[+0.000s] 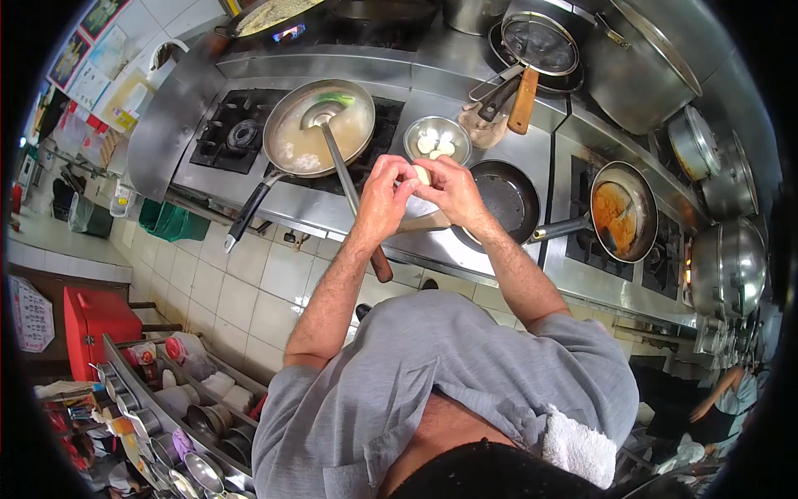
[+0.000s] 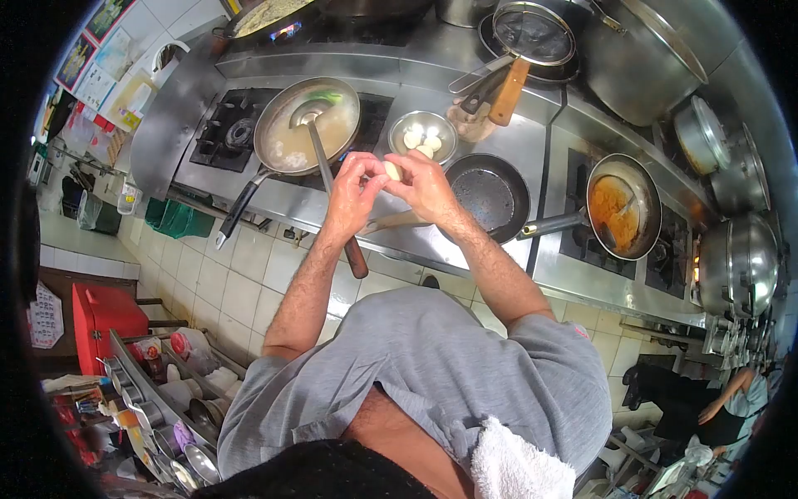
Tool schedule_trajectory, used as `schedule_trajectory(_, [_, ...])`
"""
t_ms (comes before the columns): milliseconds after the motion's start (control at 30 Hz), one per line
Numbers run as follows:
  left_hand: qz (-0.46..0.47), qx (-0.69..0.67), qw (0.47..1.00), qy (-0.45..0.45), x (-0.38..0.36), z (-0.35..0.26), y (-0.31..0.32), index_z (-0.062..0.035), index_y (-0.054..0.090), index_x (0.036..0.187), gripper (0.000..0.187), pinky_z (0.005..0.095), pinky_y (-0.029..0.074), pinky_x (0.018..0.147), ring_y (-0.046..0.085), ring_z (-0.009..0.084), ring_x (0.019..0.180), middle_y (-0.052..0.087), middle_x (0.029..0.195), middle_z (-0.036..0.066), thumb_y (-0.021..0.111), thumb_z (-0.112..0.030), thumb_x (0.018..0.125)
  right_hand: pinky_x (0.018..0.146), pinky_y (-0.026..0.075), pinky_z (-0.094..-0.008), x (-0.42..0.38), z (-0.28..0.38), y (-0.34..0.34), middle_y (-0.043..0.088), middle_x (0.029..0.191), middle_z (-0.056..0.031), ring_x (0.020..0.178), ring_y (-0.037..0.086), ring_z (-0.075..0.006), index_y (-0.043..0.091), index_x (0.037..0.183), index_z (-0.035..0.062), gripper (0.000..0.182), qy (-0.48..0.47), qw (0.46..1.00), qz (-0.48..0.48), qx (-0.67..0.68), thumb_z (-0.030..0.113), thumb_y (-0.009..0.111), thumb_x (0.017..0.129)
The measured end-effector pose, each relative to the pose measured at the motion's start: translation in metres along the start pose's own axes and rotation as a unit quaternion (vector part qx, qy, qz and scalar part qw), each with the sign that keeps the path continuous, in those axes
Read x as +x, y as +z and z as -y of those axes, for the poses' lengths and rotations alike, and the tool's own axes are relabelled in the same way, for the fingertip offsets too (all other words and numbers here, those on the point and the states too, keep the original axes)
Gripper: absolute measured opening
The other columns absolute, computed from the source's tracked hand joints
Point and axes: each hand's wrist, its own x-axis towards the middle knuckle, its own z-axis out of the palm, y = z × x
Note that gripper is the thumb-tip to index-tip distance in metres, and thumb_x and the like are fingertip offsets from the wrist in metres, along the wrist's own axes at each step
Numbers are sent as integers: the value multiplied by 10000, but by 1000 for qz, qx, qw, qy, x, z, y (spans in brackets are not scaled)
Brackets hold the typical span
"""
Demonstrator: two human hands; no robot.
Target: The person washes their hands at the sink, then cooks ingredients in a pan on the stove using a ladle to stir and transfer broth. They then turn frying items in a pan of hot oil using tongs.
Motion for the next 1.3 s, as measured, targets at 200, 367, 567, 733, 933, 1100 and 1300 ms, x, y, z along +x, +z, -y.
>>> schedule_trajectory(200, [-80, -178, 981, -11, -1, 35, 10, -37, 494, 855, 57, 249, 423, 684, 483, 122, 797, 467, 969, 59, 530, -48, 812, 622, 451, -224, 1, -1, -5, 481, 808, -34, 702, 516, -85, 541, 1059, 6, 372, 13, 999, -18, 46, 85, 667, 717])
schedule_trajectory(367, [-205, -173, 963, -1, -18, 16, -37, -50, 474, 893, 66, 251, 448, 707, 499, 133, 871, 463, 1000, 55, 498, -91, 846, 656, 458, -338, 31, -41, -23, 546, 869, -145, 733, 559, -234, 525, 1034, 17, 375, 22, 993, -102, -50, 113, 629, 687])
schedule_trajectory(567, [-376, 59, 923, -62, -122, 94, -147, -18, 450, 870, 97, 266, 381, 744, 423, 130, 800, 467, 872, 51, 502, -96, 843, 731, 455, -421, 87, -132, -19, 507, 955, -191, 882, 532, -369, 508, 995, 49, 323, 53, 936, -112, -329, 41, 573, 678])
schedule_trajectory(733, [-376, 394, 770, -332, -268, 165, -199, 17, 568, 790, 184, 414, 345, 820, 463, 308, 891, 532, 837, 181, 555, -161, 745, 787, 428, -430, 72, -85, -26, 503, 998, -198, 948, 506, -349, 540, 992, 41, 293, 12, 955, -42, -293, 143, 583, 721])
schedule_trajectory(933, [-428, 374, 769, -291, -243, 101, -199, -41, 347, 1251, 630, 420, 361, 889, 398, 327, 1089, 299, 1261, 186, 576, 21, 667, 517, 475, -307, 126, -5, -139, 567, 708, -89, 570, 568, -197, 524, 929, 11, 328, 48, 916, -204, 342, 325, 507, 836])
schedule_trajectory(1100, [-325, 78, 939, -76, -19, 1, -148, 9, 416, 1183, 424, 278, 423, 813, 496, 180, 950, 440, 1193, 94, 554, -91, 794, 734, 465, -471, 226, 20, -226, 387, 1077, -286, 907, 489, -386, 309, 1107, -8, 558, 49, 690, -211, 691, 478, 402, 849])
schedule_trajectory(1300, [-38, -87, 994, -45, 200, -59, -37, -46, 373, 1253, 599, 313, 448, 790, 510, 226, 1023, 444, 1215, 120, 503, -442, 823, 695, 471, -460, 309, 26, -269, 383, 1020, -251, 822, 483, -362, 328, 1065, -58, 447, 0, 671, -109, 733, 231, 560, 815])
